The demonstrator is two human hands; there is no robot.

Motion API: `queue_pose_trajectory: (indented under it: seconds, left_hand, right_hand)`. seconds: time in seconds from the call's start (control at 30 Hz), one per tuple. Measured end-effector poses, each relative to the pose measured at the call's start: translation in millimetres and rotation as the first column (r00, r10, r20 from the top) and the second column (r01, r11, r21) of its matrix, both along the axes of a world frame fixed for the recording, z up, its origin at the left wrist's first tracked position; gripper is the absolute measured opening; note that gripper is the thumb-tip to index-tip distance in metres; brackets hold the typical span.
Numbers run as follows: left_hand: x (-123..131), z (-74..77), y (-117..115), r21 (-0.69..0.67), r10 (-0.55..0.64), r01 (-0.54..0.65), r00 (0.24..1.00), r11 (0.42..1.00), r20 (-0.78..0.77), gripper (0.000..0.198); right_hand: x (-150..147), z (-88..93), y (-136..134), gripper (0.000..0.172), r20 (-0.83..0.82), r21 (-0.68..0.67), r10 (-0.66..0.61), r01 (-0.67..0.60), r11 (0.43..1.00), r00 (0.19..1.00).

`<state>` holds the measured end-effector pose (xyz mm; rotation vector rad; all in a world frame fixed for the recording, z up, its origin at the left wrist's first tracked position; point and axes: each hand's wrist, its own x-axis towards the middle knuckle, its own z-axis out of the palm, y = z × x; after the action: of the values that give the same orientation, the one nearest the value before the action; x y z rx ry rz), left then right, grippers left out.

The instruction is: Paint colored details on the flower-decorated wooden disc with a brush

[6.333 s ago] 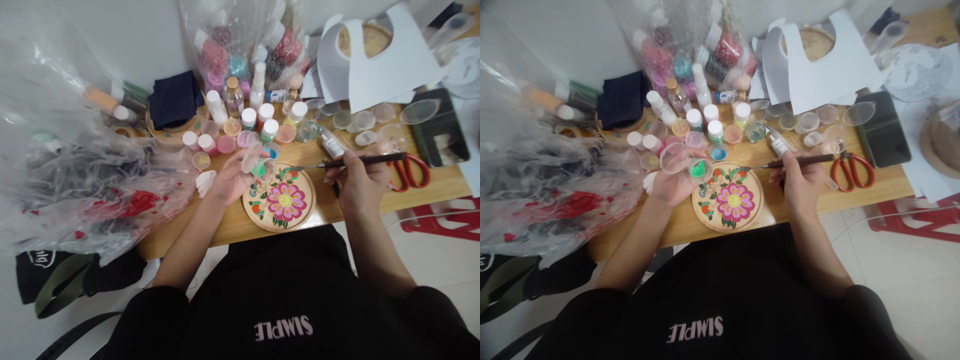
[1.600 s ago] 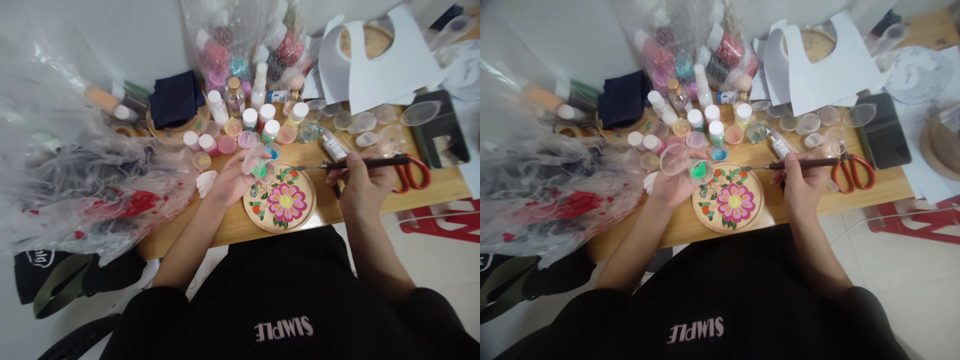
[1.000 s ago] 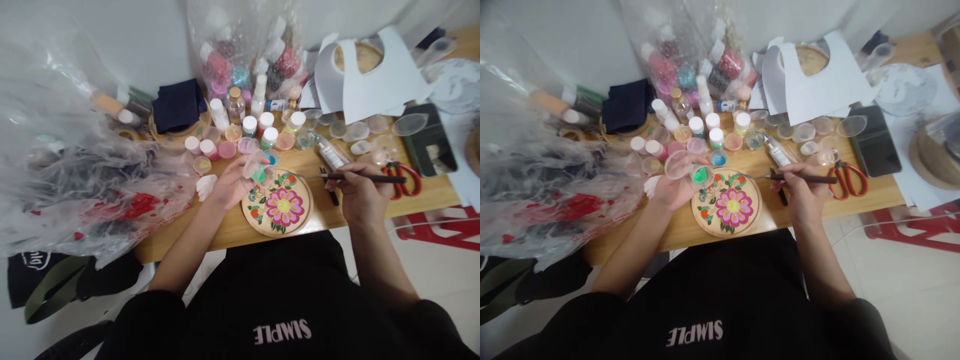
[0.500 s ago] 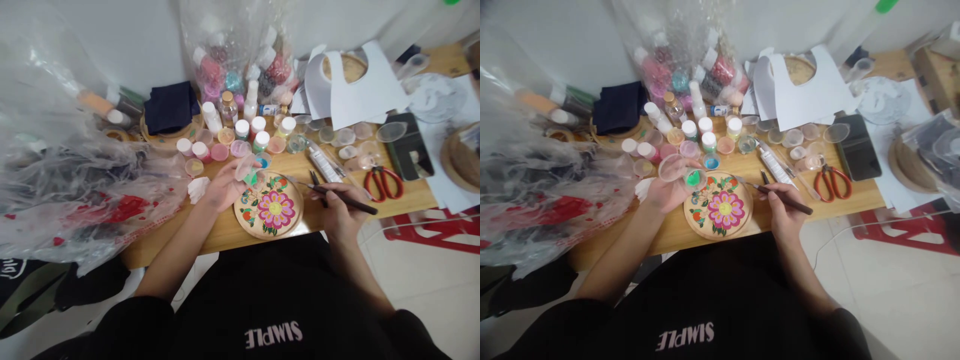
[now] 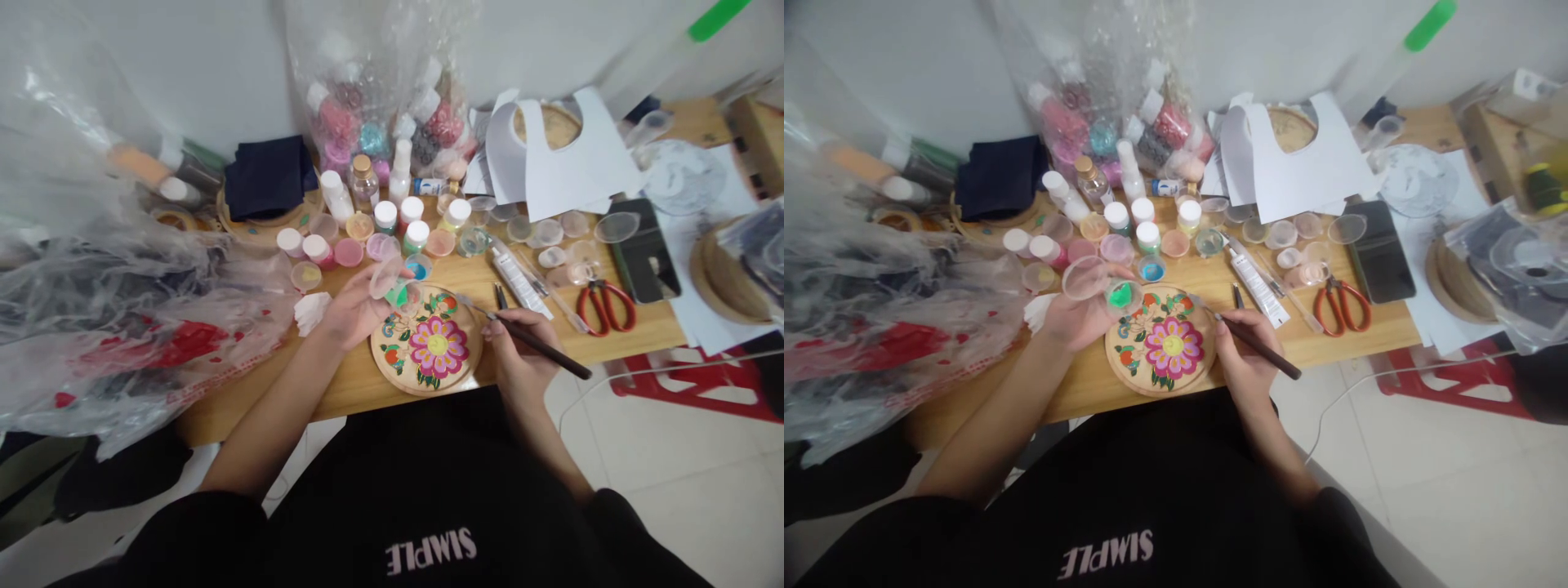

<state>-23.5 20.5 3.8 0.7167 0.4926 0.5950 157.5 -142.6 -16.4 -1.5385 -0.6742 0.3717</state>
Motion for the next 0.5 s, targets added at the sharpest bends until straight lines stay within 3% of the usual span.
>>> queue_pose_trajectory:
  seconds: [0.17,0.5]
  left_hand:
    - [2.3,2.8,-0.3,0.006,-0.013,0.013,1.0,1.0,-0.002,0.033]
    - [2.0,1.3,0.6,0.016,-0.027,0.027,1.0,1.0,0.0,0.034]
  right_hand:
    - [-4.8,-8.6,4.2,0.021,0.021,-0.006,-0.024,0.025,1.0,0.999]
    - [-3.9,-8.4,4.6,0.02,0.03,-0.041,-0.016,0.017,0.999,0.999]
